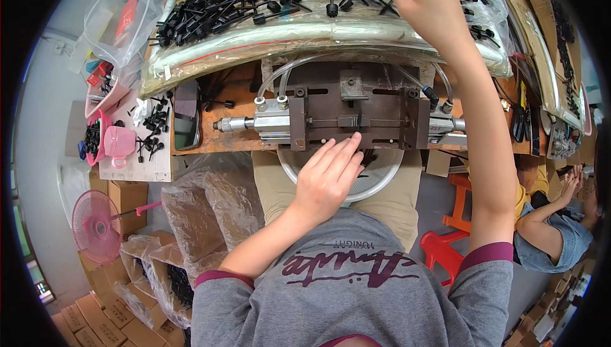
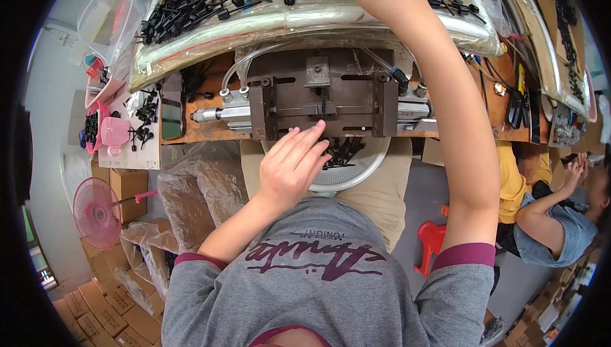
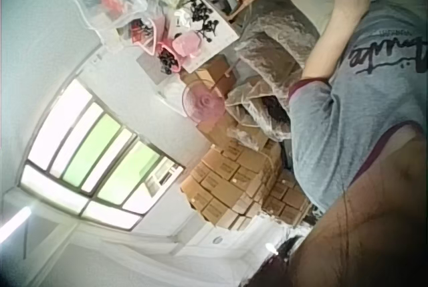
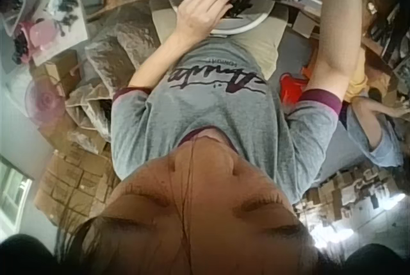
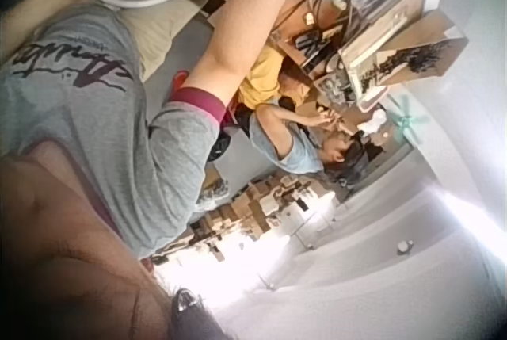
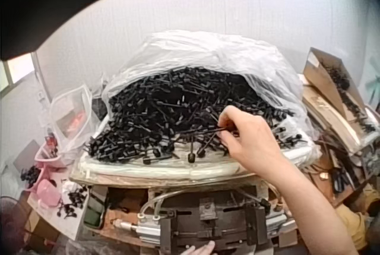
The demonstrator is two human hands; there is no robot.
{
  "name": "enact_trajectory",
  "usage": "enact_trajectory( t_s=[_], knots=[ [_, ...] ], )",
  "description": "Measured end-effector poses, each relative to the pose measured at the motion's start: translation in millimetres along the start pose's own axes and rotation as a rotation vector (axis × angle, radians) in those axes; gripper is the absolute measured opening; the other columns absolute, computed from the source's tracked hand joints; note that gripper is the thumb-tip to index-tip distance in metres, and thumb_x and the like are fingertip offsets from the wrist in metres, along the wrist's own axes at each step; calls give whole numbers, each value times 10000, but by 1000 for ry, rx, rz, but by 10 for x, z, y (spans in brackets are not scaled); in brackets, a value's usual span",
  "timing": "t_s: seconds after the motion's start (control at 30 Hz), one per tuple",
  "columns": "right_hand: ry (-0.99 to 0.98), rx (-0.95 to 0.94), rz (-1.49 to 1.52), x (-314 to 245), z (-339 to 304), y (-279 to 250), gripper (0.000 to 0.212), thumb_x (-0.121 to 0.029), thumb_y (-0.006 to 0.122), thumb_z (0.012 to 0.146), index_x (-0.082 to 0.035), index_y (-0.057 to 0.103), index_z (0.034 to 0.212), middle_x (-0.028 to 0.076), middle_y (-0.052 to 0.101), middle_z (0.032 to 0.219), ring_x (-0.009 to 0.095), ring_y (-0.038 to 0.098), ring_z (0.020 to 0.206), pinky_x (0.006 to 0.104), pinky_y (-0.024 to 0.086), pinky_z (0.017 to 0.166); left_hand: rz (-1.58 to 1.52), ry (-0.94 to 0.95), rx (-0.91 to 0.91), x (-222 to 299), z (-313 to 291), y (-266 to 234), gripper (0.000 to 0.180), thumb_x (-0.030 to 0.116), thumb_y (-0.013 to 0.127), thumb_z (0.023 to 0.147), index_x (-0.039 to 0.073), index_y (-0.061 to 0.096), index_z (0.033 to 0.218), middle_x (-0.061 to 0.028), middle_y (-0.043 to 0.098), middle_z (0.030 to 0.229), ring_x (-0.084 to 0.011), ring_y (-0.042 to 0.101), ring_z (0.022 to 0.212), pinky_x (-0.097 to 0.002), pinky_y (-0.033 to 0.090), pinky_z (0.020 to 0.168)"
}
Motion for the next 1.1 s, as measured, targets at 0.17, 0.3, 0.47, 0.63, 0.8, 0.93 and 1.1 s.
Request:
enact_trajectory(
  t_s=[0.17,0.3,0.47,0.63,0.8,0.93,1.1],
  knots=[
    [265,-27,369,296,-90,-67,77,-40,618,932,20,574,952,71,647,805,146,648,719,272,502,652,157,29,-2,42,59,46,272,141,801,737,6,711,955,-155,692,1212,-218,693,846,-359,549,862],
    [342,-102,487,463,-190,-106,90,-7,616,906,6,574,985,93,666,829,182,659,735,303,514,650,197,37,-21,-3,126,42,258,150,803,732,18,717,935,-144,697,1208,-200,686,790,-342,549,839],
    [373,-131,607,594,-464,-196,259,-221,619,991,0,675,1114,-11,630,831,24,462,619,173,338,566,159,44,-20,-37,139,38,275,169,817,718,27,721,932,-123,703,1209,-191,683,765,-307,547,796],
    [366,-382,716,183,-901,-316,188,-108,642,948,-7,693,1098,7,672,870,40,531,672,190,423,596,116,-10,-70,-65,128,33,275,150,826,717,17,714,930,-134,701,1196,-190,691,760,-290,546,753],
    [-56,-536,496,-305,-1220,-229,163,10,689,809,-8,700,971,99,664,847,244,635,765,336,489,668,-701,-464,-107,-208,177,-183,324,-18,807,747,-31,717,1058,-171,689,1157,-181,721,868,-275,583,750],
    [61,-656,505,-381,-1514,-33,198,33,712,757,0,733,951,109,707,921,239,669,870,361,516,741,-1114,-556,-149,-203,125,-285,418,-127,761,751,-39,708,1156,-144,675,1111,-196,714,927,-266,611,763],
    [68,-416,468,-318,-1482,-61,262,2,714,814,-61,754,1065,103,693,1187,253,669,1037,358,534,873,-772,-315,0,-139,121,-448,344,-72,803,745,-9,744,1078,-100,670,1039,-165,683,934,-265,621,727]
  ],
)
Point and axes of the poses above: each hand's wrist, its own z-axis towards the middle knuckle, its own y-axis out of the palm, x = y × z, the point moved 7 cm from there along z, towards the middle knuckle
